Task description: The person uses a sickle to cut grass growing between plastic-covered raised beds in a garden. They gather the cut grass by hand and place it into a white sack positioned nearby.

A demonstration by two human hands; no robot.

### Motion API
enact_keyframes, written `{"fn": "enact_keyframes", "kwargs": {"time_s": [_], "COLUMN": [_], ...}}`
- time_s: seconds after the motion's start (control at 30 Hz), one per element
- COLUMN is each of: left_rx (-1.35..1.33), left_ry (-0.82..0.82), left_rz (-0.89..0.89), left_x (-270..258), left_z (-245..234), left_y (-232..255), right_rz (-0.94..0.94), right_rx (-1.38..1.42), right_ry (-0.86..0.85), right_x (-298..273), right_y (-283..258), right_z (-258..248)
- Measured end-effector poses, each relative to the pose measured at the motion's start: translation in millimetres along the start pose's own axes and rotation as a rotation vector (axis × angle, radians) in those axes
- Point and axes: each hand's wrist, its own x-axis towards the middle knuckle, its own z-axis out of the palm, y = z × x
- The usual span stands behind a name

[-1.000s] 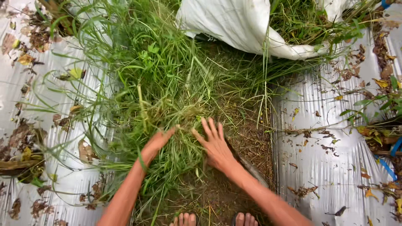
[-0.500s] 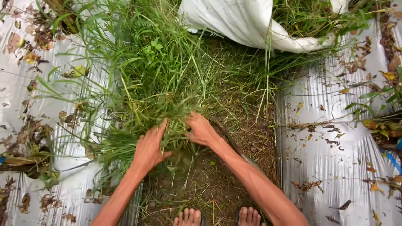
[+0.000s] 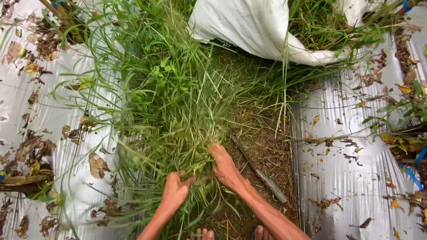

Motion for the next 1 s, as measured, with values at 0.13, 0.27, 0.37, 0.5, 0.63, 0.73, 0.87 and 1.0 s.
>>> {"fn": "enact_keyframes", "kwargs": {"time_s": [0.13, 0.27, 0.37, 0.5, 0.63, 0.73, 0.87, 1.0], "left_rx": [-0.091, -0.034, 0.117, 0.640, 0.546, 0.309, 0.230, 0.956], "left_ry": [0.041, -0.009, -0.010, 0.061, 0.266, 0.429, 0.019, -0.356], "left_rz": [-0.043, -0.052, 0.047, 0.196, 0.103, 0.320, 0.655, 0.768], "left_x": [-4.5, -13.2, 3.5, 49.1, 54.6, -1.5, -39.4, -0.3], "left_z": [9.7, 10.3, -17.8, -59.4, -82.6, -58.1, -21.7, 23.7], "left_y": [-7.8, -10.7, 9.3, 5.2, 29.2, 126.9, 174.2, 109.9], "right_rz": [0.131, 0.107, 0.051, 0.061, 0.216, 0.484, 0.469, 0.448], "right_rx": [-0.035, -0.050, 0.028, 0.009, -0.137, -0.331, -0.658, -0.768], "right_ry": [-0.006, 0.031, 0.083, -0.097, 0.208, 0.205, -0.021, -0.006], "right_x": [-12.6, -27.6, -15.8, -28.2, -81.1, -138.1, -177.7, -169.4], "right_y": [10.5, 4.7, -18.5, -57.4, -44.1, 8.5, 60.1, 80.8], "right_z": [18.6, 20.4, 6.0, -57.3, -117.3, -128.7, -103.4, -101.5]}}
